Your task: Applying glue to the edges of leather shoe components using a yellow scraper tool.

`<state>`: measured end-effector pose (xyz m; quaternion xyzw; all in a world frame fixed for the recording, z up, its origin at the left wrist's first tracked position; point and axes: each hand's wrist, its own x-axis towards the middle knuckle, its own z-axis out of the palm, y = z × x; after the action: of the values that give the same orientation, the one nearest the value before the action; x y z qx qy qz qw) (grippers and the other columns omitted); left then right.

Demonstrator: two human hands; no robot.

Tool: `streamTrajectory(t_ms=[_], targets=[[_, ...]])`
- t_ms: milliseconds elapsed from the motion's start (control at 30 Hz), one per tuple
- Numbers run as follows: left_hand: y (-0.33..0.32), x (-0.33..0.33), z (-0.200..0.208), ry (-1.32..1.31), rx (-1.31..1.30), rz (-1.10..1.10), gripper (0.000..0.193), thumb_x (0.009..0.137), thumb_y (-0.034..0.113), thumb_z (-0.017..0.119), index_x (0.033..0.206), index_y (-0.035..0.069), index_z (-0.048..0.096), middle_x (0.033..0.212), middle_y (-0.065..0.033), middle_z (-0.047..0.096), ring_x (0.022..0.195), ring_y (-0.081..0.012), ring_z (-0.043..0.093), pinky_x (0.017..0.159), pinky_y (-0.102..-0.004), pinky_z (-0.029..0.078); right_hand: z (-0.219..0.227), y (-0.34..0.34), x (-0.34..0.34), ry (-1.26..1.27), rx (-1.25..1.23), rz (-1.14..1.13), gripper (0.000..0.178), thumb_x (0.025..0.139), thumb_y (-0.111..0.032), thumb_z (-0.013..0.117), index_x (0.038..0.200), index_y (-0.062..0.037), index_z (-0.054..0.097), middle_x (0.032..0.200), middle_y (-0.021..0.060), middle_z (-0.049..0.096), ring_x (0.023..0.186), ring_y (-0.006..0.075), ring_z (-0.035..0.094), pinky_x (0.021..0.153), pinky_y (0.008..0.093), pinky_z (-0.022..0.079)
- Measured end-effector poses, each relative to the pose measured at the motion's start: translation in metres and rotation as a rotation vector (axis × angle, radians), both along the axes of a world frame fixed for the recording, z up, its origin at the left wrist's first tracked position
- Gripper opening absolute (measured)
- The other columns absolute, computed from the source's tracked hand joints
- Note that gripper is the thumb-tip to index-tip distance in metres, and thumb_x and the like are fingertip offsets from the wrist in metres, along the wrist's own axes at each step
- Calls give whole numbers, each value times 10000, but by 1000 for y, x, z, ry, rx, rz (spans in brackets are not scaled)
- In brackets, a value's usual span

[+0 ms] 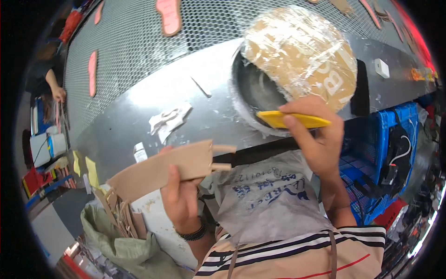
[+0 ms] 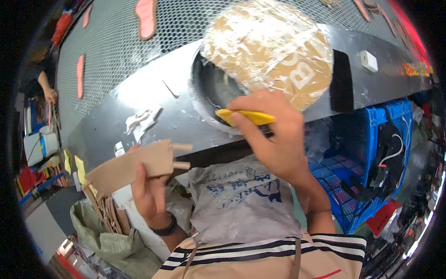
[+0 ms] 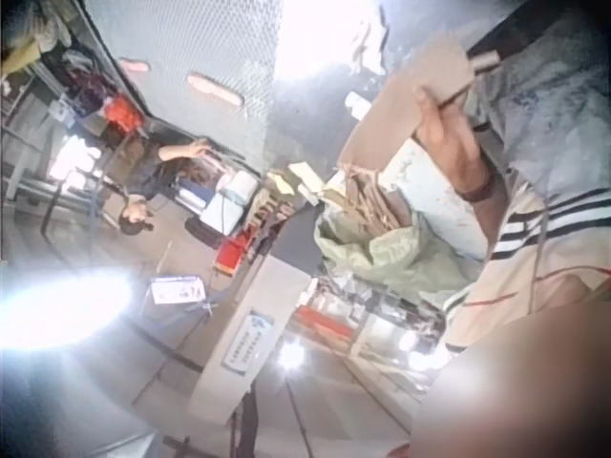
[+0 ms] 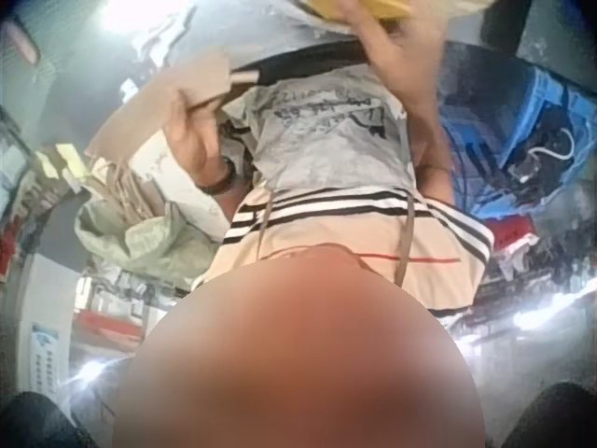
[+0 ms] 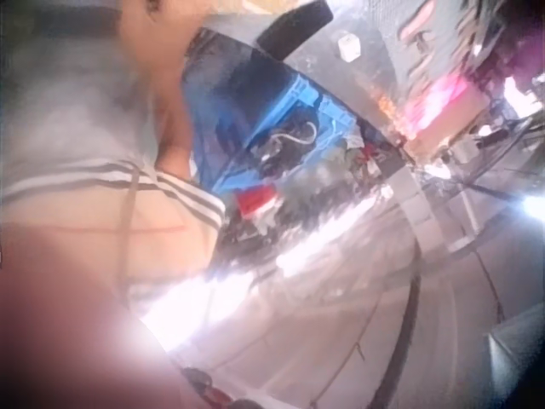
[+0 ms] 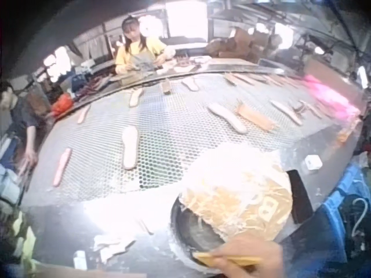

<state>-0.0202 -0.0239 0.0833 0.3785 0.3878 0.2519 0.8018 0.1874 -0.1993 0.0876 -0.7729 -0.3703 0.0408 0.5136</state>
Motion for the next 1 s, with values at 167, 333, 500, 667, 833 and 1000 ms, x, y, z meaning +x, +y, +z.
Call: streamTrajectory(t_ms=[167, 333, 500, 667, 833, 1000], targets=[[-8, 33, -6, 29, 179, -73, 447, 1006, 149, 533, 1400, 4, 379, 1240, -163, 540, 1086, -265, 614, 831, -420, 589, 13, -1, -7, 311, 290, -9, 95, 867, 17, 674, 960, 19, 695, 929, 111, 683, 833, 175, 628, 755, 263, 478], [-16, 39, 3, 34, 247, -126, 422, 1006, 151, 533, 1376, -8, 406, 1222, -150, 547, 1088, -229, 612, 836, -396, 592, 13, 16, -15, 88, 214, 173, 197, 791, 60, 714, 972, -15, 702, 901, 111, 669, 778, 239, 620, 692, 320, 492], [-14, 45, 1, -20, 205, -70, 409, 1013, 156, 524, 1373, -1, 409, 1239, -160, 543, 1104, -255, 610, 870, -407, 585, 15, 15, -17, -262, 151, 406, 264, 660, -142, 697, 916, -79, 698, 880, 45, 641, 686, 198, 556, 602, 298, 453], [-20, 53, 6, -72, 198, -12, 424, 1013, 171, 531, 1381, -2, 407, 1296, -171, 524, 1162, -281, 589, 914, -436, 571, 24, 10, -11, -197, 146, 527, 256, 669, -96, 709, 923, -72, 696, 894, 55, 632, 695, 205, 571, 588, 309, 464], [-28, 59, 9, -86, 144, 84, 401, 1035, 167, 487, 1398, 20, 396, 1309, -156, 516, 1173, -275, 583, 925, -434, 567, 15, 27, -27, -121, 537, 250, 295, 665, 58, 700, 944, -35, 682, 874, 127, 622, 702, 214, 607, 602, 315, 500], [-31, 61, 12, -116, 189, 115, 410, 1038, 179, 483, 1405, 22, 388, 1332, -156, 501, 1191, -281, 575, 941, -448, 559, 0, 22, -13, -226, 402, 334, 320, 677, 68, 690, 988, -1, 665, 826, 113, 652, 647, 223, 600, 565, 306, 487]])
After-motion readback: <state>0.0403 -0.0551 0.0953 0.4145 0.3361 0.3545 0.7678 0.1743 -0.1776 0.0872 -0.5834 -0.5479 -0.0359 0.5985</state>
